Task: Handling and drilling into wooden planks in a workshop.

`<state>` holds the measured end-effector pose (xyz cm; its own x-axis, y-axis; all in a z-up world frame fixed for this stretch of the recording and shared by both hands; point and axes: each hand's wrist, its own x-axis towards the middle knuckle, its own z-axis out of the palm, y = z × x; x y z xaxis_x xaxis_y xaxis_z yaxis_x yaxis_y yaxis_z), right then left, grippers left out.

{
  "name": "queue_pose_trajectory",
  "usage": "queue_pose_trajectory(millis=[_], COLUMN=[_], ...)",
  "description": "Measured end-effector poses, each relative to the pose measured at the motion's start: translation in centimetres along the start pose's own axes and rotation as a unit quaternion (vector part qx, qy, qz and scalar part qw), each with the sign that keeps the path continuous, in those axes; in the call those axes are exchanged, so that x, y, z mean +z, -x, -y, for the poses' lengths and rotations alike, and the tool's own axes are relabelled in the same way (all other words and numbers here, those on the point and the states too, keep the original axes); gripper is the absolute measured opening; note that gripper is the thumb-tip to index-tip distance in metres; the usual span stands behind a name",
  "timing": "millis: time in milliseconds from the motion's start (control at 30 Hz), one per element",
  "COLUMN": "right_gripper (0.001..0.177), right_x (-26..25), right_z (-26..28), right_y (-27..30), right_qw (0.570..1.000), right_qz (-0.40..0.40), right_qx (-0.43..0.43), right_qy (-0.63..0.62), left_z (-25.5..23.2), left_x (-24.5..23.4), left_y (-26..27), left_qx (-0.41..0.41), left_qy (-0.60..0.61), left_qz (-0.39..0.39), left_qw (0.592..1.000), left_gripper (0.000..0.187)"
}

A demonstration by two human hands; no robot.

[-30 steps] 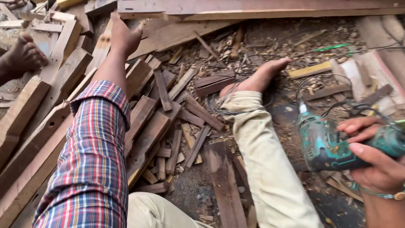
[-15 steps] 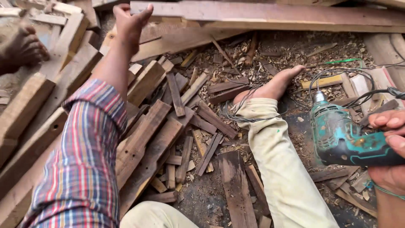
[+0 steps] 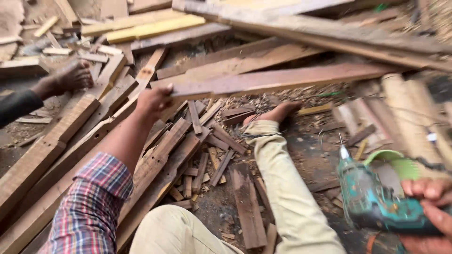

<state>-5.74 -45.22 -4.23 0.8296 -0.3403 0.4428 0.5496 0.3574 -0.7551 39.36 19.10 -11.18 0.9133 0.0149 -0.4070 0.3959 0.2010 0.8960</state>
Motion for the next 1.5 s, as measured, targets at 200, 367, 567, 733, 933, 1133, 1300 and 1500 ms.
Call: queue_pose_trajectory(millis=[200,367,567,733,933,1133,1300,1500], right_gripper=[0.015,0.011,0.007,0.006,0.006,0.005,0.023,0.009], right_x=[-11.4,-10.2,-8.8,-7.6,-3.3,-1.2,-1.3,-0.6], right_z=[13.2,16.6,17.8,18.0,20.0,19.2,18.2,20.2], right_y=[4.0,4.3,7.5,10.2,11.3,11.4,11.4,10.7], right_qw=[0.974,0.970,0.972,0.974,0.971,0.980,0.987,0.954], right_qz=[0.190,0.203,0.193,0.178,0.161,0.153,0.121,0.051], right_qx=[-0.080,-0.084,-0.074,-0.059,-0.019,-0.031,-0.026,0.098], right_qy=[0.094,0.103,0.112,0.126,0.173,0.121,0.105,0.278], left_z=[1.2,0.9,3.4,7.5,12.2,17.8,12.7,12.9], left_x=[-5.4,-15.8,-29.1,-39.0,-39.7,-43.0,-30.6,-9.2], left_y=[5.4,14.3,27.3,37.2,48.1,48.1,46.5,34.3], left_qx=[0.003,0.041,0.004,0.017,-0.030,-0.155,0.137,0.351], left_qy=[0.030,0.051,0.045,0.054,-0.025,-0.037,-0.512,-0.528], left_qz=[-0.102,-0.195,-0.273,-0.329,-0.391,-0.488,-0.485,-0.109], left_qw=[0.994,0.979,0.961,0.943,0.919,0.858,0.695,0.766], left_gripper=[0.010,0.014,0.015,0.014,0.011,0.020,0.039,0.070])
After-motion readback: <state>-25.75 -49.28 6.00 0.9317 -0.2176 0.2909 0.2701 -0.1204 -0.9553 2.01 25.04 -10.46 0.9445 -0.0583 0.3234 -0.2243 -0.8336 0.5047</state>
